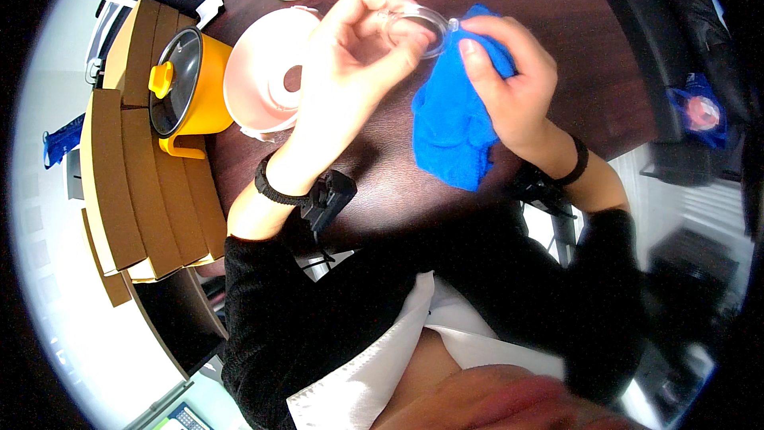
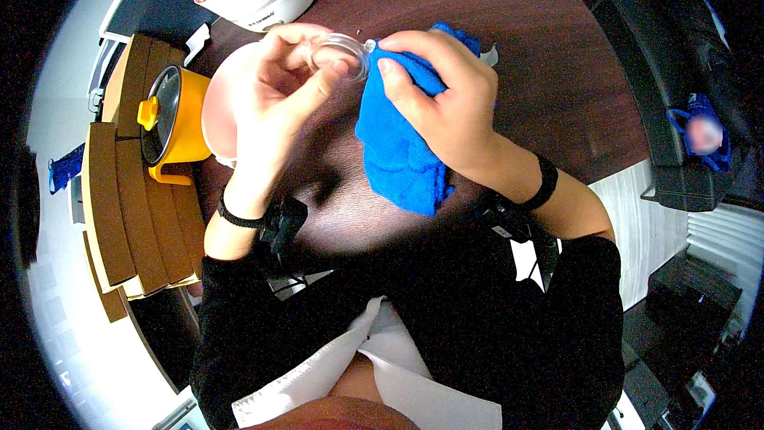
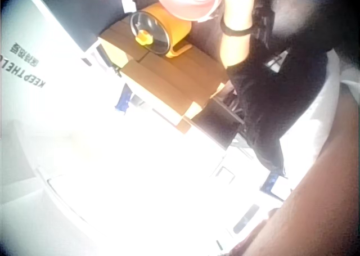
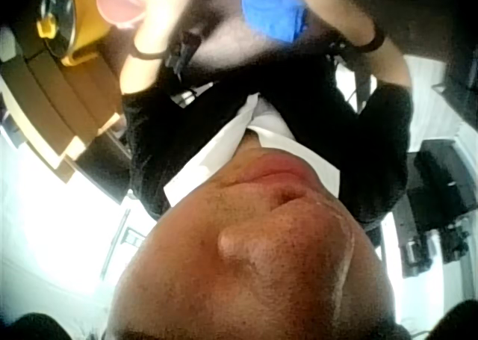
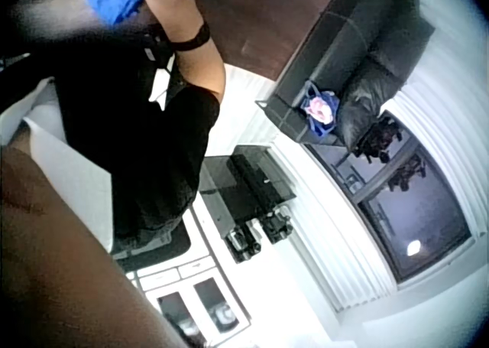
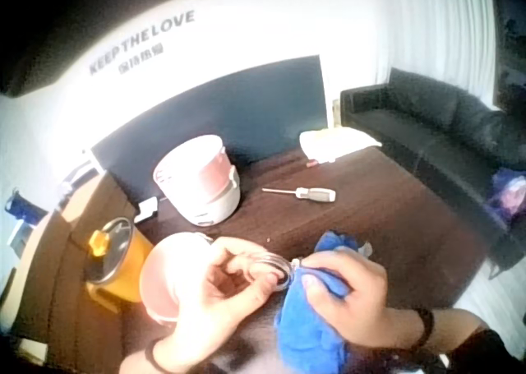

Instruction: The person uses a screwdriver to pry a small clear plastic ring from the center of a pink plastic bowl-like part. After removing the ring, the person wipes it with a blue cloth and places it back into the bowl.

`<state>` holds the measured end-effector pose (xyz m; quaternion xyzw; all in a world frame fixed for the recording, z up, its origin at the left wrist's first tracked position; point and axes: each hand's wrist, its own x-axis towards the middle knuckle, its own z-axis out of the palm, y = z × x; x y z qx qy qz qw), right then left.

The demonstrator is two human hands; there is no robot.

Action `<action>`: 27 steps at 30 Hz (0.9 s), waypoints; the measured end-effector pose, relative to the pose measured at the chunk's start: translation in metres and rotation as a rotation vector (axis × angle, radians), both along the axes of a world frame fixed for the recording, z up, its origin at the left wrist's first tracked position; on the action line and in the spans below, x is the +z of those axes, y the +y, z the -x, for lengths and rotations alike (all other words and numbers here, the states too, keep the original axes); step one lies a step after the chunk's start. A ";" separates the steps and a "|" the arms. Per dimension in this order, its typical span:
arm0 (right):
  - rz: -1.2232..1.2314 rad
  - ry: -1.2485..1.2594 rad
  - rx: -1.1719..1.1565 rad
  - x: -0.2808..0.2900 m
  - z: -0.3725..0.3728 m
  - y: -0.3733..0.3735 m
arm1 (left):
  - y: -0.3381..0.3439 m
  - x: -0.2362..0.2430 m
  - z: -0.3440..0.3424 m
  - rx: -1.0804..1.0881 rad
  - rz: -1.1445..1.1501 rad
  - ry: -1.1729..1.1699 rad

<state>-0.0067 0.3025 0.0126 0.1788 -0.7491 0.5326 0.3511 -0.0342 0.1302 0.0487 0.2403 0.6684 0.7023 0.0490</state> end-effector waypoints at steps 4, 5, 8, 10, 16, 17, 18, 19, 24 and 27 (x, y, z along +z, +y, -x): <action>-0.008 0.037 -0.013 0.000 0.000 0.001 | -0.001 0.004 -0.001 -0.053 0.062 -0.028; -0.015 0.035 -0.024 0.001 -0.001 0.001 | -0.004 0.001 0.002 -0.059 0.088 -0.012; -0.045 0.056 -0.035 0.005 -0.003 0.003 | -0.006 0.000 0.005 -0.035 0.110 0.005; -0.085 0.093 -0.020 0.006 -0.005 0.004 | -0.005 0.001 0.004 -0.021 0.069 -0.042; -0.140 0.099 0.018 0.004 0.001 -0.001 | -0.002 0.003 0.002 0.001 0.050 -0.097; -0.138 0.100 0.026 0.004 0.002 -0.002 | -0.003 0.001 0.003 0.005 0.037 -0.081; -0.136 0.100 0.033 0.003 0.003 -0.002 | -0.003 0.000 0.003 0.009 0.024 -0.066; -0.135 0.100 0.041 0.003 0.004 -0.002 | -0.004 -0.001 0.003 0.012 0.019 -0.071; -0.148 0.062 0.102 -0.001 0.002 -0.004 | -0.003 0.000 0.004 0.013 -0.121 -0.126; -0.204 0.056 0.133 -0.010 -0.002 -0.011 | 0.004 0.000 0.003 -0.007 -0.131 -0.128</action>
